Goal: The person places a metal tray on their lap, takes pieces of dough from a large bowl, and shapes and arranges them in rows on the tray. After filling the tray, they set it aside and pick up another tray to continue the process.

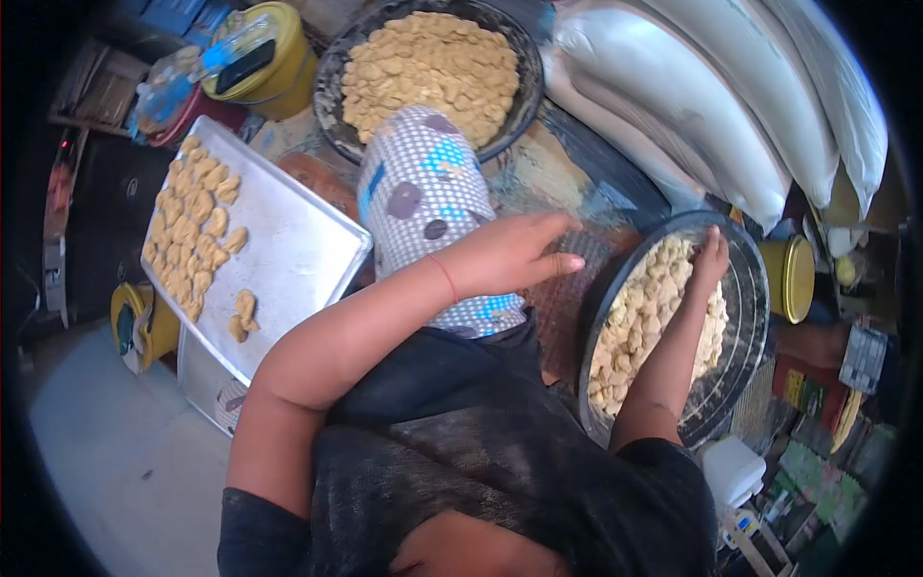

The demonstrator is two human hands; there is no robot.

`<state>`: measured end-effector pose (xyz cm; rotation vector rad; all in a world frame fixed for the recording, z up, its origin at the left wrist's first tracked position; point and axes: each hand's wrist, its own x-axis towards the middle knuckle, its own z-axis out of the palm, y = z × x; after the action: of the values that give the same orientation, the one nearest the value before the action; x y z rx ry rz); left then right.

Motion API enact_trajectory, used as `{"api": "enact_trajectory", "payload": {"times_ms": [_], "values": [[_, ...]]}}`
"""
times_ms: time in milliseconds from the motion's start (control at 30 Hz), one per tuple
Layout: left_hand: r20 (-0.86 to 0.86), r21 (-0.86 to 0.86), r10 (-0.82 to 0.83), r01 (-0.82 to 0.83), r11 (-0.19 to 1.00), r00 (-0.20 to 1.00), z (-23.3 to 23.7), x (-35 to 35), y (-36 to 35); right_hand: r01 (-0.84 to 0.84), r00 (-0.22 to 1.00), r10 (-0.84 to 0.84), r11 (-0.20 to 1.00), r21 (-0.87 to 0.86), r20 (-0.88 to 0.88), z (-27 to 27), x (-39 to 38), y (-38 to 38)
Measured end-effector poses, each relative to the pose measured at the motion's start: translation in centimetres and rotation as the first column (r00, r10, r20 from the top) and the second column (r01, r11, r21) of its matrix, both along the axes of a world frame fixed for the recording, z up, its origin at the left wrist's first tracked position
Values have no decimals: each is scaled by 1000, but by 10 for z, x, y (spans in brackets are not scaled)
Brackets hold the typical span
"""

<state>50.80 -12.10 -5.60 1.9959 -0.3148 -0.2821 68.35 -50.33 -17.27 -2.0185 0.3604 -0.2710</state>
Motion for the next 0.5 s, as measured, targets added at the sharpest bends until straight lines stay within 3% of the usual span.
{"api": "enact_trajectory", "payload": {"times_ms": [33, 100, 167, 233, 300, 367, 400, 500], "values": [[-36, 7, -48, 48, 999, 998, -3, 3, -8, 57, 998, -59, 985, -161, -8, -19, -5, -42], [-55, 5, -96, 96, 995, 994, -15, 6, -21, 79, 996, -90, 834, -546, 7, -50, -33, -95], [-72, 9, -134, 135, 991, 988, -32, 5, -28, -19, 941, -213, 745, -667, -265, -96, -66, -121], [-66, 63, -132, 137, 989, 989, -49, 3, -29, -51, 999, 27, 357, -933, -44, -178, -118, -127], [-116, 51, -108, 114, 992, 987, -39, 1, -28, -313, 887, -221, 357, -880, -405, -156, -146, -52], [-168, 35, -104, 112, 993, 980, -39, 1, -28, -379, 888, -63, 463, -801, -456, -175, -157, -62], [-141, 34, -105, 111, 993, 984, -42, 1, -28, -472, 851, -9, 425, -772, -525, -161, -157, -72], [-112, 66, -92, 99, 993, 989, -47, 3, -30, -478, 811, -180, 344, -808, -556, -102, -155, -81]]}}
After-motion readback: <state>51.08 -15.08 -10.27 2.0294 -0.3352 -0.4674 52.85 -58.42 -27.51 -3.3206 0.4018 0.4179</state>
